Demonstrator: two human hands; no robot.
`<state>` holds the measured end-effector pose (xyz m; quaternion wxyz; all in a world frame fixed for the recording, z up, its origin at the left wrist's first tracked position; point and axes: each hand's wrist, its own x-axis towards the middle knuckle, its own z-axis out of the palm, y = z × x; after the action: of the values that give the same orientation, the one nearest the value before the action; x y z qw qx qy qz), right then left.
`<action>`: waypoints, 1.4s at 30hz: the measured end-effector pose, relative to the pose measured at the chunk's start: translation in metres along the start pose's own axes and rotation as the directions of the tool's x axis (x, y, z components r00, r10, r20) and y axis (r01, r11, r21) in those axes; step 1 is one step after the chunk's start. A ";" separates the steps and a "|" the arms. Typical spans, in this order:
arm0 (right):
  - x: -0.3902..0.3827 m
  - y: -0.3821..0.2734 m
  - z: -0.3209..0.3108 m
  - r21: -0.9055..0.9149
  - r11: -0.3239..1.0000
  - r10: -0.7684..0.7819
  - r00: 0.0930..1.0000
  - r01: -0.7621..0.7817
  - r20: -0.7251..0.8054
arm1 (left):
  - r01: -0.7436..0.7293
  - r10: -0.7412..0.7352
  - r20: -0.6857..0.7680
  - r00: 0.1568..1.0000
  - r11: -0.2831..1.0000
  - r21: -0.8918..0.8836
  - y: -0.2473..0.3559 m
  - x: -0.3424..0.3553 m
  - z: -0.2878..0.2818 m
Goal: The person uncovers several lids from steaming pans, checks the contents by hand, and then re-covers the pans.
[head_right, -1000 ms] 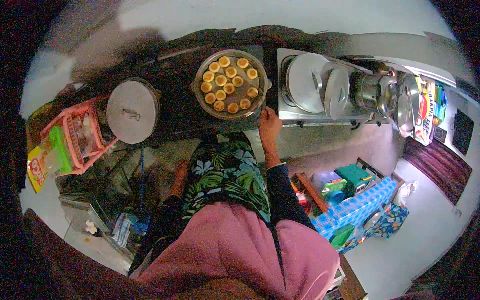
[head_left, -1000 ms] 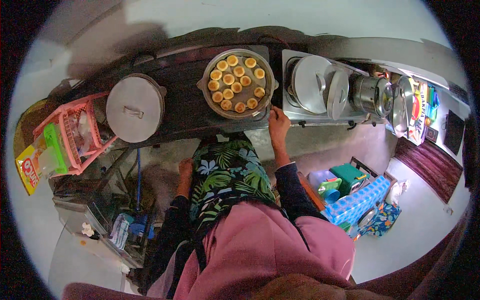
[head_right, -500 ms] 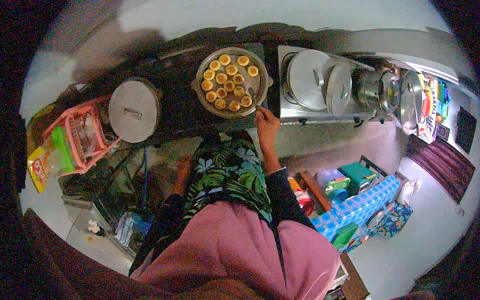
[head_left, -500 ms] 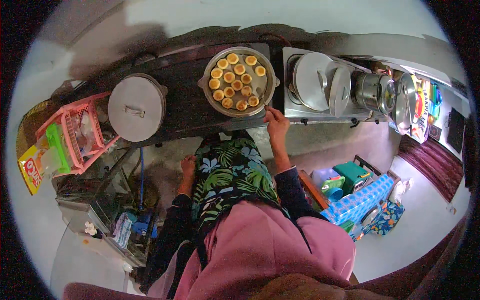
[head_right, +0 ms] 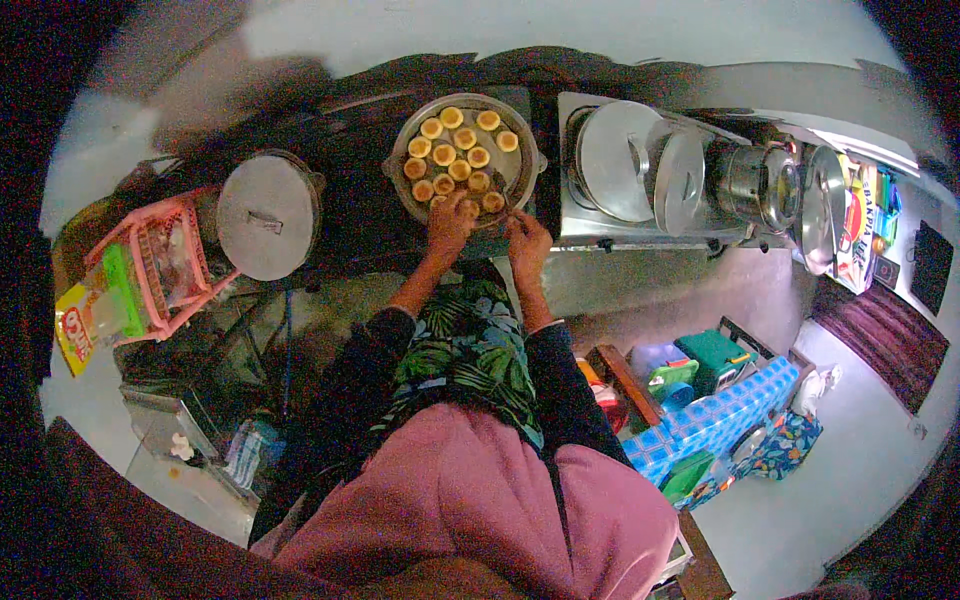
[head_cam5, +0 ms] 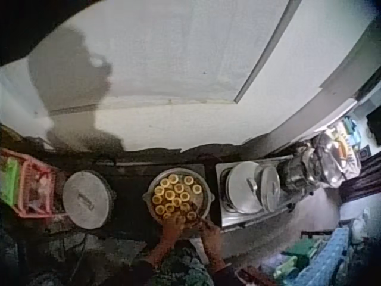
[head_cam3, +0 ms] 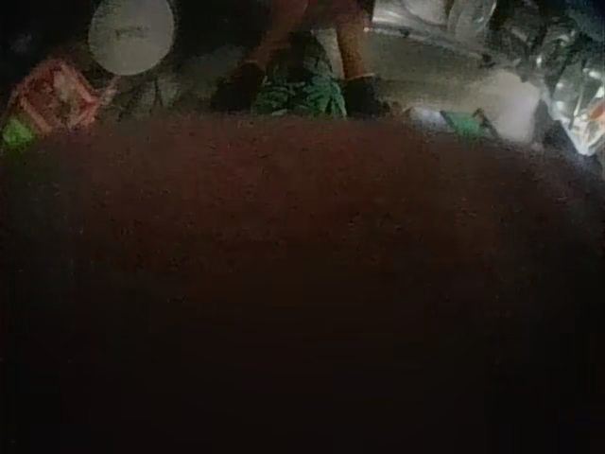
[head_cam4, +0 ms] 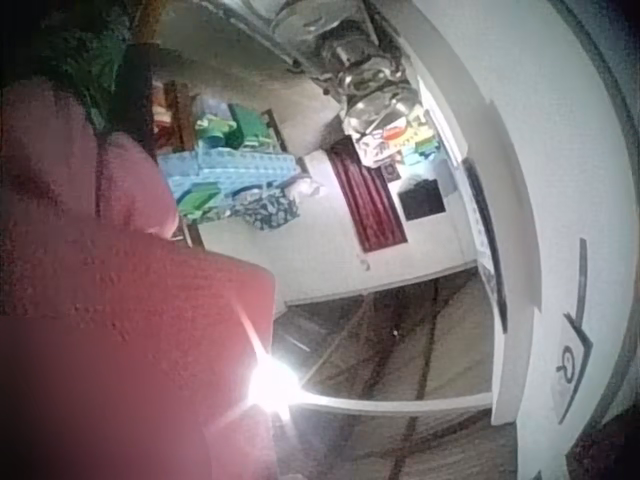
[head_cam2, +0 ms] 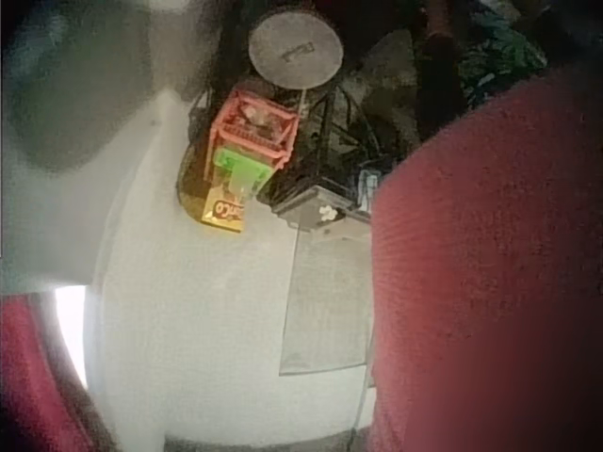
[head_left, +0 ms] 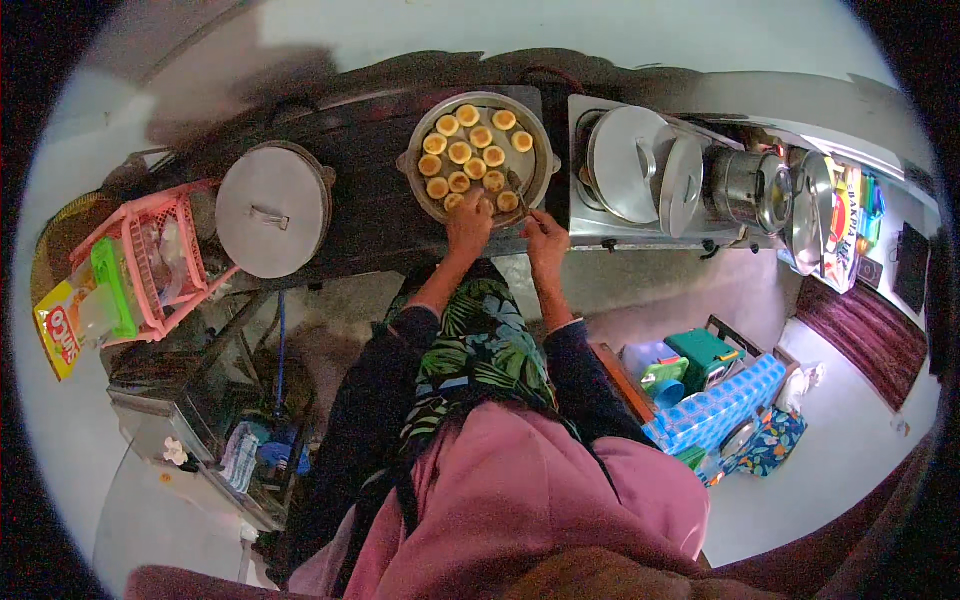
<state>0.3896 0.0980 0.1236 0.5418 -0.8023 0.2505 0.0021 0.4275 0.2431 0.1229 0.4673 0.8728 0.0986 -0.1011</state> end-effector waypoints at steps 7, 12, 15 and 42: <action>-0.018 -0.027 -0.016 0.051 0.996 0.061 0.992 -0.067 0.115 | 0.018 -0.013 0.055 0.998 0.994 -0.106 -0.033 0.020 0.044; -0.020 -0.037 -0.032 0.007 0.999 0.034 0.995 -0.035 0.098 | -0.123 0.128 -0.078 0.989 0.990 0.066 -0.038 0.018 0.057; -0.020 -0.043 -0.029 -0.034 0.997 -0.067 0.997 0.068 0.033 | 0.049 -0.039 -0.078 0.996 0.991 0.122 -0.030 0.009 0.050; 0.002 -0.033 -0.035 -0.401 0.876 -0.263 0.963 0.266 0.065 | 0.262 -0.270 0.012 0.963 0.943 0.207 0.008 -0.016 0.036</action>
<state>0.3955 0.0761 0.1659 0.3594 -0.9239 0.1303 -0.0166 0.4116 0.2079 0.1139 0.3594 0.8925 0.1950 -0.1904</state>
